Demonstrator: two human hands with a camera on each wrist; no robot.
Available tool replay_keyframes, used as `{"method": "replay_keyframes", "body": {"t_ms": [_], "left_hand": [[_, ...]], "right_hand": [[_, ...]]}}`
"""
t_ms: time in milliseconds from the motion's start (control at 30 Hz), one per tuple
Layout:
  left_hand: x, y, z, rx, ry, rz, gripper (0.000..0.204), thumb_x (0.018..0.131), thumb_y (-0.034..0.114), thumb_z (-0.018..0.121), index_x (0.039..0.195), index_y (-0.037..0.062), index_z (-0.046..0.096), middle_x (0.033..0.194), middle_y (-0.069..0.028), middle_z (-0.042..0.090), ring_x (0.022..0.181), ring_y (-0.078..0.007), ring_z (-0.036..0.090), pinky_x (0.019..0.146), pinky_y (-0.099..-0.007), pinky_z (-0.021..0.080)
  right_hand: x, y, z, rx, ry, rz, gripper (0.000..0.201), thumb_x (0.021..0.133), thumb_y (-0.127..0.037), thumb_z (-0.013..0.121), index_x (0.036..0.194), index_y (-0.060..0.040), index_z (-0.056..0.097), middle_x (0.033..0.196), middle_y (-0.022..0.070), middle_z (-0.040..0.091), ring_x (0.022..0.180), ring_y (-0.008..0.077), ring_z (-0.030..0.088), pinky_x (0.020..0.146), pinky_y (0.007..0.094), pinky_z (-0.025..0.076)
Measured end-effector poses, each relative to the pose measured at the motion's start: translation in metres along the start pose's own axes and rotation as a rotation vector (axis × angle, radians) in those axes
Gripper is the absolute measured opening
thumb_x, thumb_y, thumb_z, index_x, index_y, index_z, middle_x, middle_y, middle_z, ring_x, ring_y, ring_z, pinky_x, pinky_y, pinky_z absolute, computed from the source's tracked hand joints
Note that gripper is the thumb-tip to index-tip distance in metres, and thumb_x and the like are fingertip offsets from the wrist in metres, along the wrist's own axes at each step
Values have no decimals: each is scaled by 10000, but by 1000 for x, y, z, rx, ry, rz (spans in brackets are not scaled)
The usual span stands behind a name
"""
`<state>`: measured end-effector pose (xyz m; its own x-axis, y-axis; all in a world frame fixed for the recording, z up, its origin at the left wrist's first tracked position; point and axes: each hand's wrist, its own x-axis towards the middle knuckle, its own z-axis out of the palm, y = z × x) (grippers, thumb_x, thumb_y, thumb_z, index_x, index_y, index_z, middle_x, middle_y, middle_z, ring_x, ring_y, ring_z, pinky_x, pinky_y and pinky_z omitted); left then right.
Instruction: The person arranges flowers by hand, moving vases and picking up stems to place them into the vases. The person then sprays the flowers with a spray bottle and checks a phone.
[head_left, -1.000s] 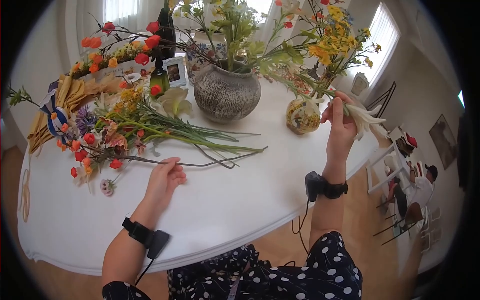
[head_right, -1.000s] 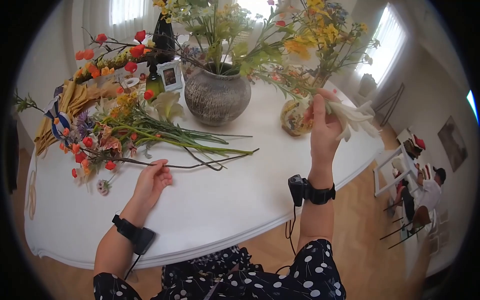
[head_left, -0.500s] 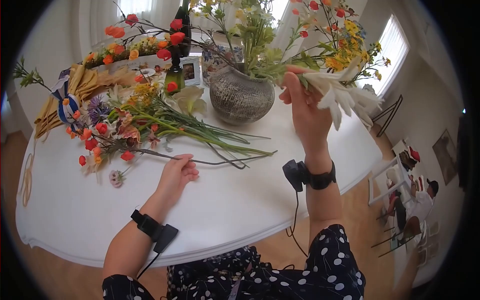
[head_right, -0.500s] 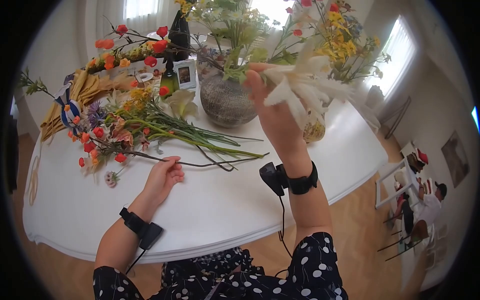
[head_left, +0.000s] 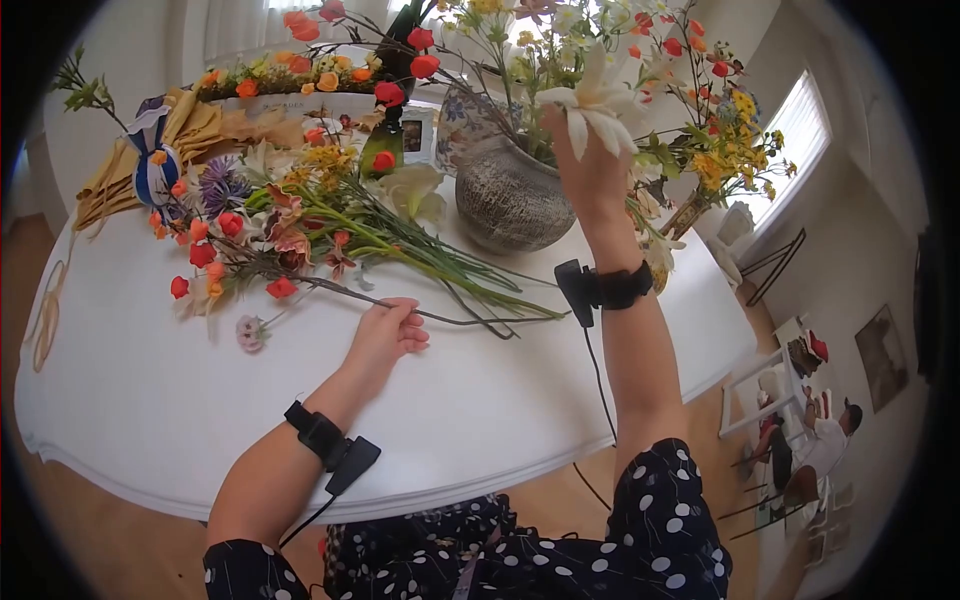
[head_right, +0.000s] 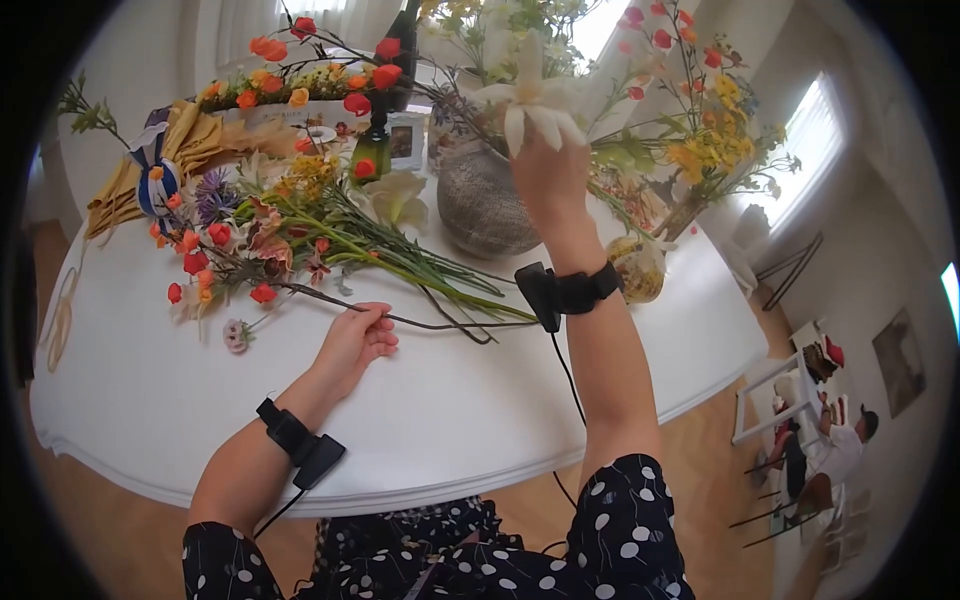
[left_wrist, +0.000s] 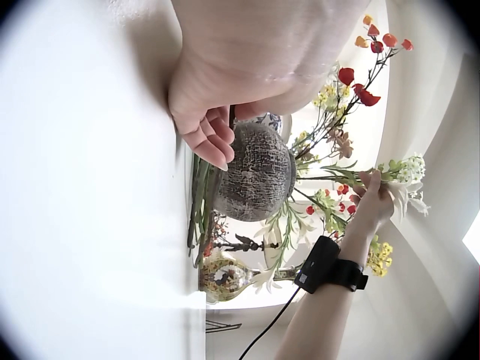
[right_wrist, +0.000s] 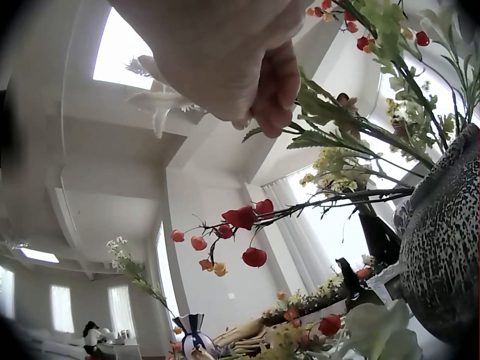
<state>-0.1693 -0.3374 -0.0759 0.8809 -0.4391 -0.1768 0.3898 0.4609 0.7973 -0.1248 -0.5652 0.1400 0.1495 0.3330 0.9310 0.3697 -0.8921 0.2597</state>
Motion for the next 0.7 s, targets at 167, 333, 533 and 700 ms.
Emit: {"method": "replay_keyframes", "body": {"t_ms": [167,333,533,700], "left_hand": [[1,-1,1,-7,0,5,211,973,144,439,1108,-6,497,882,-82,563,743,-179,597,685,-319,528],[-1,1,2,6,5,6,208,976,140,430,1109,-6,496,879,-80,559,747,-180,595,688,-320,528],[1,-1,1,3,12,2,249,962,172,470,1117,-21,495,917,-99,539,764,-196,596,687,-320,530],[1,-1,1,-8,10,-6,252,969,175,470,1125,-22,492,915,-102,541,764,-200,597,690,-325,530]], "right_hand": [[-13,5,21,-91,-152,292,123,830,-194,641,903,-100,672,784,170,658,744,376,636,644,433,512],[-24,11,32,-130,-281,320,154,841,-245,629,914,-114,663,734,187,642,720,383,632,634,449,511],[-37,16,49,-275,-401,401,277,843,-349,613,930,-100,698,725,178,653,688,374,635,630,448,514],[-37,17,56,-376,-592,464,301,894,-361,541,953,-86,650,793,167,672,790,343,663,688,454,522]]}}
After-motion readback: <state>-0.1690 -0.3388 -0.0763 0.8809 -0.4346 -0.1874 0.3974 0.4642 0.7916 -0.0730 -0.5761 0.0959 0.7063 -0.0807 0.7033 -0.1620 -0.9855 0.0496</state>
